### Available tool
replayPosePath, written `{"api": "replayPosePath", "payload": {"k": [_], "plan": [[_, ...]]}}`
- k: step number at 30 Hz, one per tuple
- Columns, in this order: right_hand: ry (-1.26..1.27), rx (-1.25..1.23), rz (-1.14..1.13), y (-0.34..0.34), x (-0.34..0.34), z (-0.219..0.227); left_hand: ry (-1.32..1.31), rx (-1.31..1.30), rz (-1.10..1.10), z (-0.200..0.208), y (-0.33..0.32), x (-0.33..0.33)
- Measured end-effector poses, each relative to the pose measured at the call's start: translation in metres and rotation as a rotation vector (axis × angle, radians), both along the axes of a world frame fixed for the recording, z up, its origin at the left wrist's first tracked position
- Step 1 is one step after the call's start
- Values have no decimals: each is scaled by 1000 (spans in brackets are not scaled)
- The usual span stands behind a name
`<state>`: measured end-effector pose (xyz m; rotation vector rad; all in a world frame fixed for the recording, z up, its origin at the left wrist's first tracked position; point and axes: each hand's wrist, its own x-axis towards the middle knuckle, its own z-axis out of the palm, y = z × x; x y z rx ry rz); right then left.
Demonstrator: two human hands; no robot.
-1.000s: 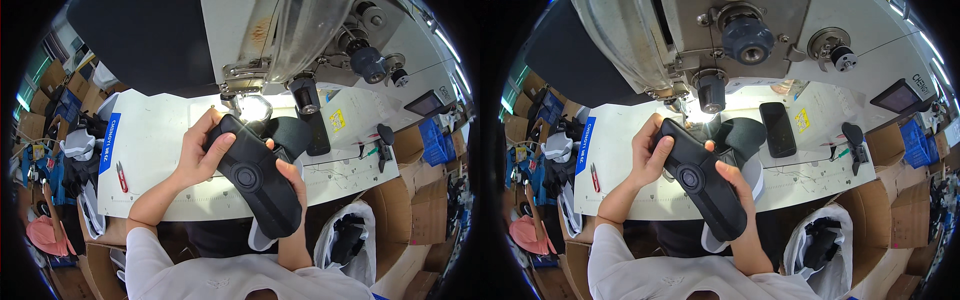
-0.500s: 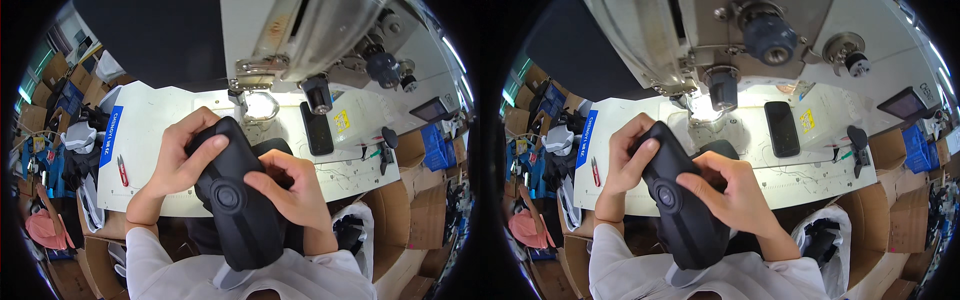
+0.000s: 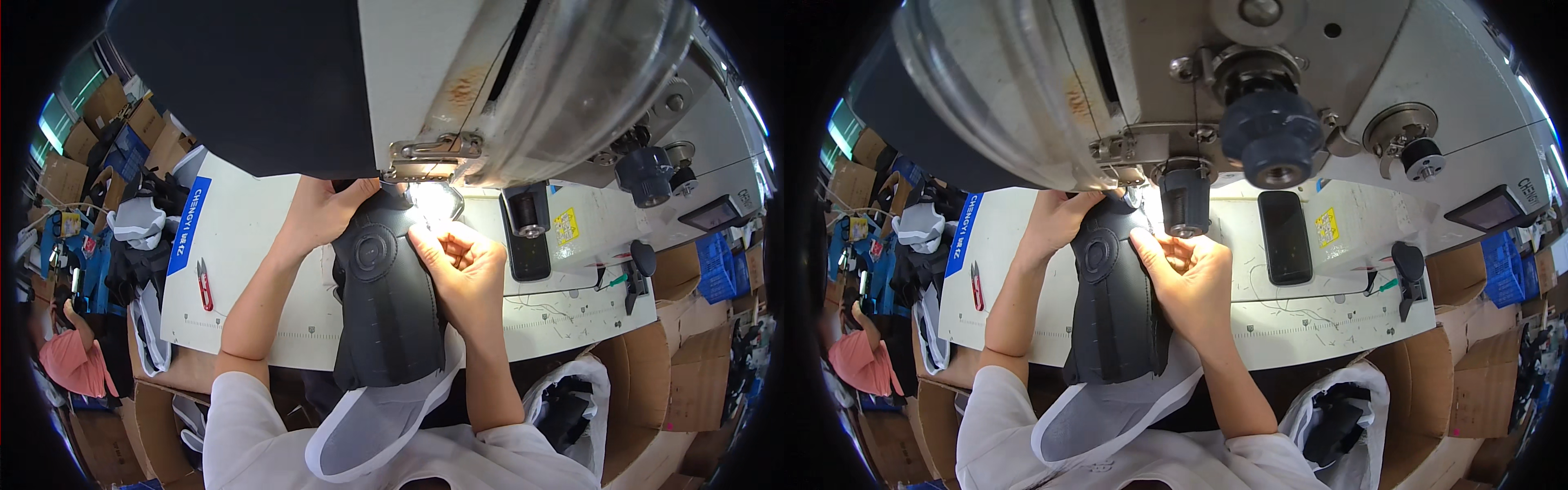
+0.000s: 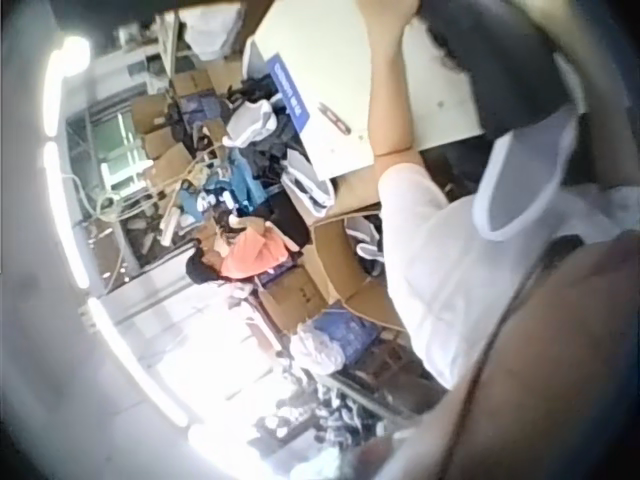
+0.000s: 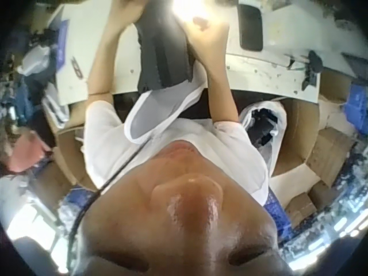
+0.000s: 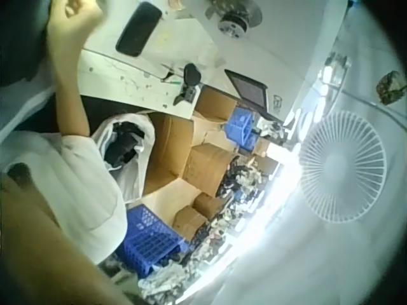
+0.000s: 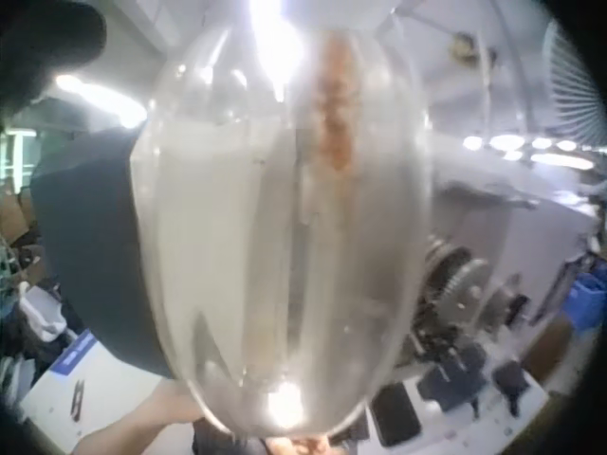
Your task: The person sews shoe upper components together using a sewing machine, trims threads with snips, places the finished shoe parts into a container, and takes new pieces from a pile.
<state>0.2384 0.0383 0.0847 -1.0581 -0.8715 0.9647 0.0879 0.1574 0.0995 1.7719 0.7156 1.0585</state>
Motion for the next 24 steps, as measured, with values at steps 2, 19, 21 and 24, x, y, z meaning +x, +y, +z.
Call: {"api": "replayPosePath", "payload": {"k": [2, 19, 21, 24], "plan": [[-13, 10, -31, 4, -3, -1, 16, 143, 53, -9, 8, -2], [-145, 25, -232, 6, -22, -9, 153, 130, 64, -22, 38, -3], [-148, 17, -220, 5, -22, -9, 178, 132, 57, -22, 40, -2], [-119, 28, -227, 4, -25, -13, 153, 100, 49, -18, 32, -2]]}}
